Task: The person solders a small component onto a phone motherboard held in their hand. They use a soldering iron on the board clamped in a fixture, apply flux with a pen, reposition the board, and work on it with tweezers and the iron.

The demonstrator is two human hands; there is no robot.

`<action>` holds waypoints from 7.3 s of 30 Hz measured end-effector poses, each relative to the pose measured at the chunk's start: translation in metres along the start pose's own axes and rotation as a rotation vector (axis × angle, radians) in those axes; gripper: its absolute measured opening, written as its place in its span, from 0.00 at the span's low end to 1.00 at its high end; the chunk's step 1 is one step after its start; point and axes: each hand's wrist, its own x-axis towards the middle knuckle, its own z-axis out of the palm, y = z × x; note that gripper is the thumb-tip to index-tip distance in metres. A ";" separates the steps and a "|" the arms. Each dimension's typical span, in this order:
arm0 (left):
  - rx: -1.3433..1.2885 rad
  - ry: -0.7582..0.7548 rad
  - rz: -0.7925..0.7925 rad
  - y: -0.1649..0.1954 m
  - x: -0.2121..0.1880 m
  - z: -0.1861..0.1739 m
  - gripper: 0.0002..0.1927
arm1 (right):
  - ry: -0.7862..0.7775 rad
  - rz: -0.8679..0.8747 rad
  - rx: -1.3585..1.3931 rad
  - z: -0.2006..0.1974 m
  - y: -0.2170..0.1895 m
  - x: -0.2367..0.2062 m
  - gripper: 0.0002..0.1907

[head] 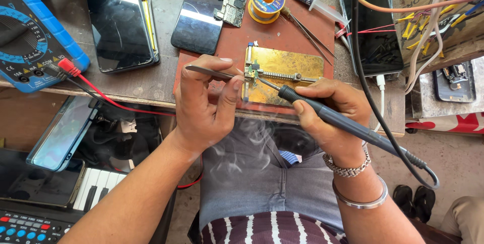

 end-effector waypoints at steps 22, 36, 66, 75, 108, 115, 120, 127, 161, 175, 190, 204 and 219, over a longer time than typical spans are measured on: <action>-0.075 0.008 -0.068 -0.021 -0.007 -0.008 0.18 | 0.000 0.026 0.128 0.010 0.018 0.002 0.09; 0.023 0.001 -0.034 -0.018 0.000 -0.009 0.15 | -0.040 0.012 0.050 0.011 0.015 0.006 0.08; 0.066 -0.013 0.056 -0.018 0.002 -0.009 0.15 | -0.048 -0.058 0.062 0.008 0.015 0.007 0.07; 0.065 -0.015 0.056 -0.019 0.001 -0.009 0.15 | -0.047 -0.055 0.062 0.007 0.014 0.007 0.07; 0.081 -0.010 0.072 -0.017 0.002 -0.008 0.15 | -0.041 -0.110 -0.074 0.009 0.006 0.011 0.09; 0.100 -0.015 0.071 -0.017 0.002 -0.009 0.15 | -0.022 -0.075 -0.096 0.009 0.006 0.010 0.08; 0.083 -0.016 0.070 -0.017 0.002 -0.009 0.15 | -0.029 -0.042 -0.034 0.011 0.005 0.011 0.08; 0.065 -0.022 0.072 -0.017 0.002 -0.008 0.15 | -0.021 -0.073 -0.048 0.010 0.004 0.011 0.09; 0.067 -0.018 0.063 -0.016 0.002 -0.009 0.15 | 0.018 -0.012 0.009 0.012 0.007 0.008 0.08; 0.071 -0.017 0.068 -0.018 0.002 -0.008 0.16 | 0.007 -0.018 0.015 0.011 0.011 0.007 0.08; 0.087 -0.020 0.070 -0.017 0.003 -0.009 0.15 | 0.009 0.001 0.024 0.012 0.010 0.007 0.08; 0.091 -0.019 0.077 -0.017 0.002 -0.009 0.15 | -0.022 -0.066 -0.066 0.010 0.007 0.010 0.09; 0.088 -0.026 0.089 -0.016 0.004 -0.009 0.15 | -0.032 -0.030 0.023 0.010 0.008 0.009 0.08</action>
